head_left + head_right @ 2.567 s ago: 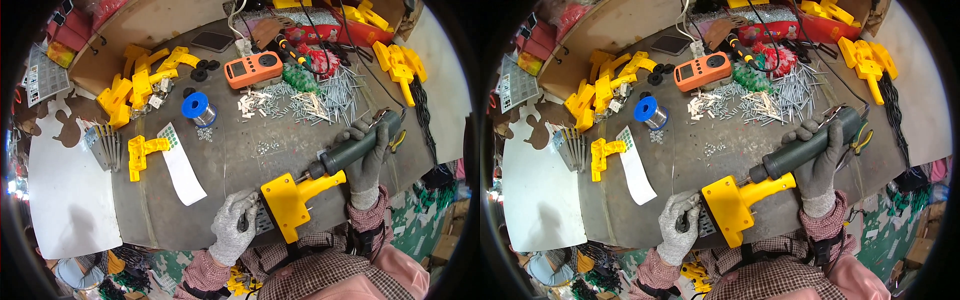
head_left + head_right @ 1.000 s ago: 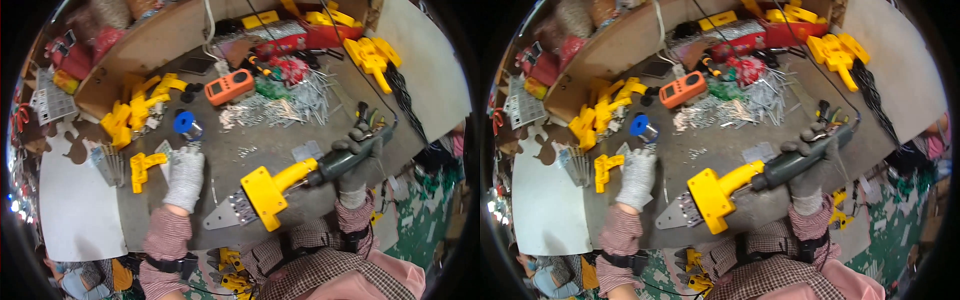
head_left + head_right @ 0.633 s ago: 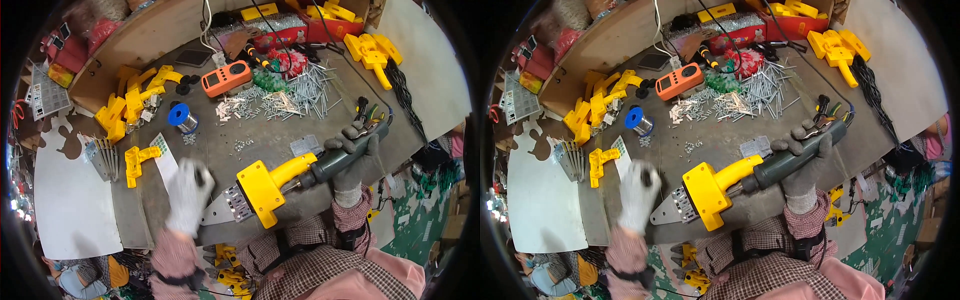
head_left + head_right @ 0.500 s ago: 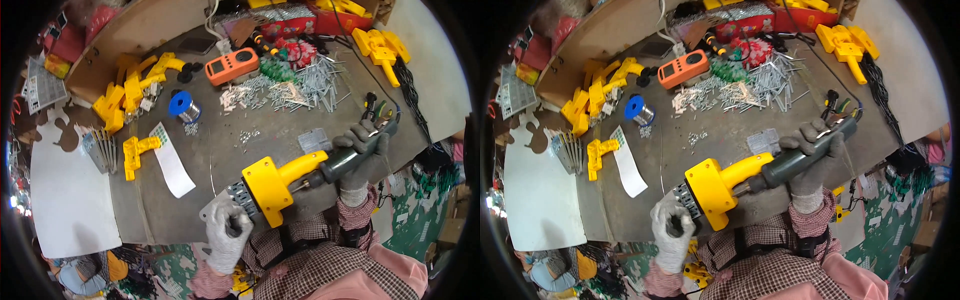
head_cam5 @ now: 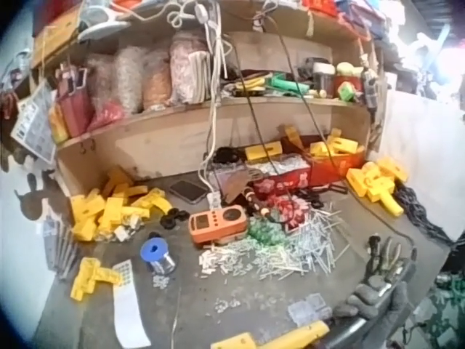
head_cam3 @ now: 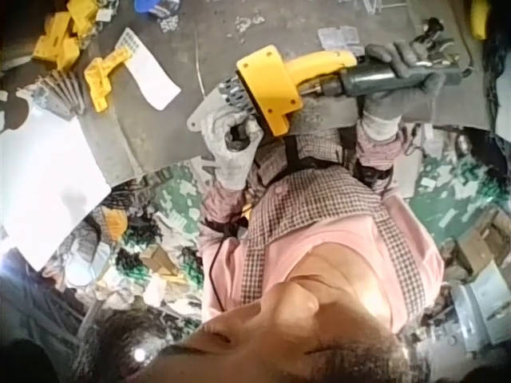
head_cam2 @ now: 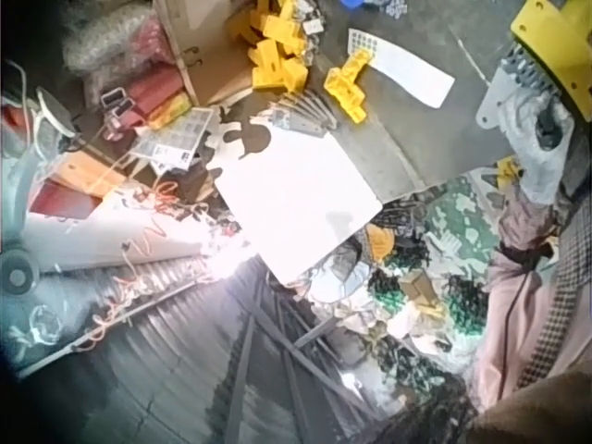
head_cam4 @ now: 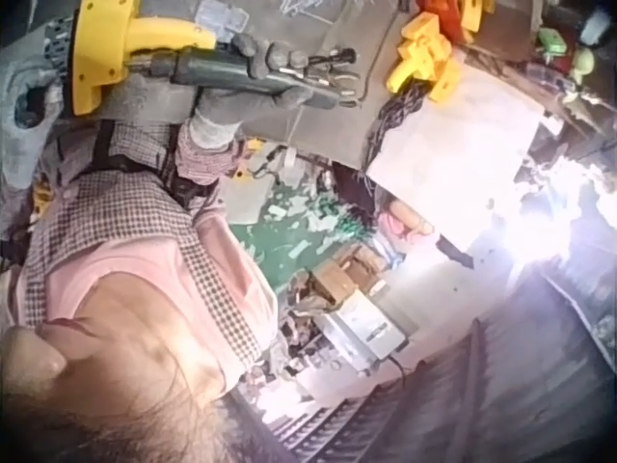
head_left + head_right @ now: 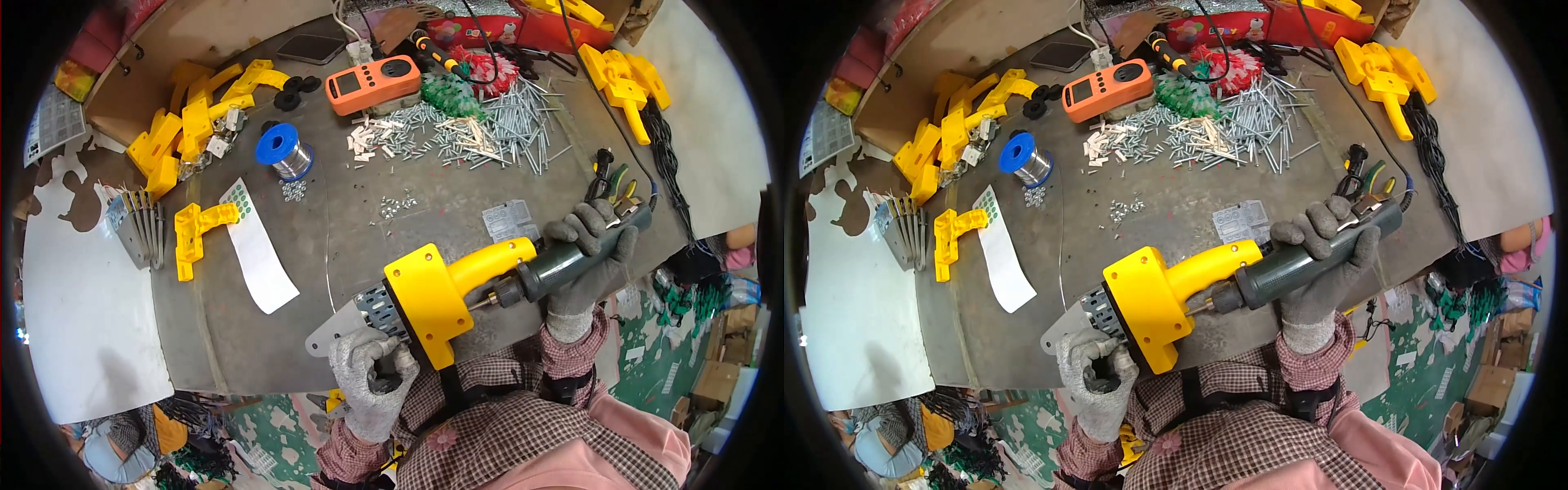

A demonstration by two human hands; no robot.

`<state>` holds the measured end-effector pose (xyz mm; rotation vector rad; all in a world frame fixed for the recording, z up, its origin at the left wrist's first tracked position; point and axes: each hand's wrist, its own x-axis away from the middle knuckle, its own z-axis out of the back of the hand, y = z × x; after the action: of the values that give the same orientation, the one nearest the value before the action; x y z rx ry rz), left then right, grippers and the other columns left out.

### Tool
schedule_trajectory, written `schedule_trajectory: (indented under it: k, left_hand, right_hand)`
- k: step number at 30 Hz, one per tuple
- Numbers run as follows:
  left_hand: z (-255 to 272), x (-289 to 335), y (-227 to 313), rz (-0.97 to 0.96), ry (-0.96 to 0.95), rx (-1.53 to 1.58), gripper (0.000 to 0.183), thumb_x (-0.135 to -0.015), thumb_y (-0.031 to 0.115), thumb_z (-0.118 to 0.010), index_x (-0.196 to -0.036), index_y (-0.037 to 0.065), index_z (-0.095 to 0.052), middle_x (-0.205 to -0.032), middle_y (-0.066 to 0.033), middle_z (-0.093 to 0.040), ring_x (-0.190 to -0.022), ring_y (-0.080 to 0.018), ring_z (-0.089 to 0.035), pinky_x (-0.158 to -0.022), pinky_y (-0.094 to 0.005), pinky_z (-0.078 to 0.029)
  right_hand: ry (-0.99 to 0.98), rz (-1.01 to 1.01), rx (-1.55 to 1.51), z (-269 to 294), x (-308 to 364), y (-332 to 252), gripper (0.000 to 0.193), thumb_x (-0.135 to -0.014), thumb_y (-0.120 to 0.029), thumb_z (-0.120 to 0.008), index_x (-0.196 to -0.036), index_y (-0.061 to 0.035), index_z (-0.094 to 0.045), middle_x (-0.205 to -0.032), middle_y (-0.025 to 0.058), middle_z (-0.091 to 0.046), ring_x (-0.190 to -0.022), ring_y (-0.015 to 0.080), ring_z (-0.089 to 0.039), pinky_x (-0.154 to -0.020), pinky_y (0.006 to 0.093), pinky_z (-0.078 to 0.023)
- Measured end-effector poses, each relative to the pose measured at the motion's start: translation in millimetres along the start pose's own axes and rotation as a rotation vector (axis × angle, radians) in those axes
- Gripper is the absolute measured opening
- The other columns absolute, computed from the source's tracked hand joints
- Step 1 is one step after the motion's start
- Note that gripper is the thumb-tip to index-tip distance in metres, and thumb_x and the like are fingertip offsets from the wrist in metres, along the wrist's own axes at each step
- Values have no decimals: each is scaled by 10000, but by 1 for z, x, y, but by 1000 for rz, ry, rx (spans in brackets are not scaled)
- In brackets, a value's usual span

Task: Assembling and soldering wires into a yellow plastic housing unit.

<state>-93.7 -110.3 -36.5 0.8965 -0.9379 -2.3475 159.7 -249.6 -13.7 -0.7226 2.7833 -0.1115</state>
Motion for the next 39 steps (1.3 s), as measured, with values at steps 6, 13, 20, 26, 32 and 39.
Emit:
schedule_trajectory:
  k: [6,13,20,26,32,39]
  left_hand:
    - [-1,2,0,-12,-13,-33,415,-667,-24,-805,-998,77,-577,-1015,-97,-610,-944,-289,-575,-854,-423,-422]
    - [2,-8,5,0,-31,-22,390,-693,-14,-807,-1015,71,-604,-1034,-101,-622,-960,-290,-591,-849,-416,-434]
    - [15,-20,14,3,-96,21,158,-882,123,-722,-1022,54,-697,-1039,-140,-682,-1007,-349,-626,-945,-473,-455]
    - [9,-21,17,-27,-112,70,148,-860,29,-715,-1000,34,-668,-1023,-143,-668,-965,-327,-635,-911,-438,-475]
    - [6,-12,4,89,-125,104,124,-864,25,-697,-984,31,-667,-1019,-150,-662,-974,-338,-628,-916,-439,-472]
    - [19,-27,11,-58,-182,26,140,-843,49,-744,-966,31,-680,-1006,-141,-672,-980,-343,-636,-929,-456,-486]
  right_hand:
    - [41,39,55,3,6,5,322,-966,-389,-660,-1045,-110,-521,-834,8,-515,-696,97,-531,-838,345,-454]
    - [85,51,100,8,0,-1,380,-962,-466,-645,-1027,-115,-515,-819,3,-515,-681,99,-534,-789,330,-476]
    - [152,63,183,10,5,7,427,-937,-529,-648,-1025,-133,-515,-814,-13,-515,-681,97,-525,-772,334,-481]
    - [152,53,140,12,11,6,425,-951,-540,-625,-1035,-139,-511,-842,-12,-523,-695,105,-516,-797,341,-467]
    - [135,123,76,8,14,13,431,-966,-536,-607,-1049,-125,-512,-838,-12,-507,-706,106,-509,-791,343,-467]
    - [330,-86,463,-1,-17,-41,574,-941,-640,-563,-1209,-137,-488,-941,78,-633,-613,207,-583,-639,378,-544]
